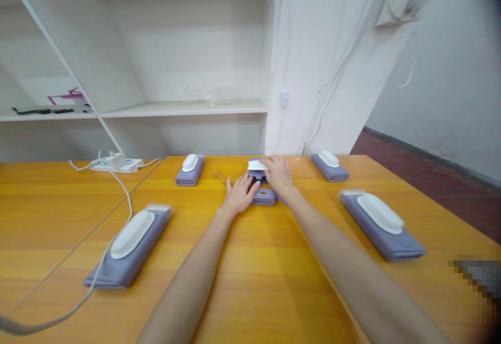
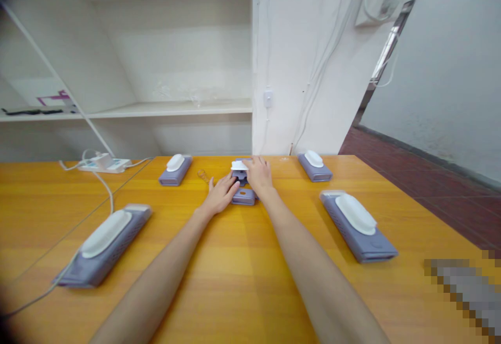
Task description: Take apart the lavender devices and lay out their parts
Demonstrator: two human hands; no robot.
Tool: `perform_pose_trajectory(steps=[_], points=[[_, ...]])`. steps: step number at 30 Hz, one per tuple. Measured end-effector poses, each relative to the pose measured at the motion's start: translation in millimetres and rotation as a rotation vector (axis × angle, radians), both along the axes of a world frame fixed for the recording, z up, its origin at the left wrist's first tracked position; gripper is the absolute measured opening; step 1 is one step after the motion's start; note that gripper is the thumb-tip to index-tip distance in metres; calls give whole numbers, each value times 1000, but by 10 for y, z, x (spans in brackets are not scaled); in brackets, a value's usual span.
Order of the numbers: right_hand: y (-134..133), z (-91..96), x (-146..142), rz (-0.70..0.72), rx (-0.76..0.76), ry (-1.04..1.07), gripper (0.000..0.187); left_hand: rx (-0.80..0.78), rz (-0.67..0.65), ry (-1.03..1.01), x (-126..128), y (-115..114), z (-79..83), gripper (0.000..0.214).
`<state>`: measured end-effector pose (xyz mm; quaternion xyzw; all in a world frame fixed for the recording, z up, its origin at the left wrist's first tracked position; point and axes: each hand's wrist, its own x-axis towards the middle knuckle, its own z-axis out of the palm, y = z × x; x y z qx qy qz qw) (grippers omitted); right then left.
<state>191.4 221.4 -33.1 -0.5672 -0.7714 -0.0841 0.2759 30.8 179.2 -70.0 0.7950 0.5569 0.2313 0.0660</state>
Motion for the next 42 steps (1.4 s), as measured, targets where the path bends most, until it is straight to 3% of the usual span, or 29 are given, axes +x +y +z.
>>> perform_pose_trajectory(steps=[5, 10, 14, 20, 27, 35, 42], points=[[-17, 40, -37, -30, 8, -211, 42, 1, 4, 13, 0, -10, 15, 57], [-27, 72, -34, -65, -57, -290, 47, -10, 7, 19, 4, -7, 17, 57], [-84, 103, -57, -58, -38, -285, 49, -9, 15, 24, 7, -5, 11, 58], [-201, 142, -100, 134, -38, -304, 43, 11, 2, 30, 6, -18, 19, 54], [-218, 126, -113, 70, -93, -300, 46, 2, 5, 11, 13, -23, 19, 54], [-63, 22, -116, -54, -141, -284, 46, -10, 7, 5, 2, -23, 18, 56], [23, 49, -127, -26, -140, -274, 46, -1, 5, 3, 2, -24, 15, 57]])
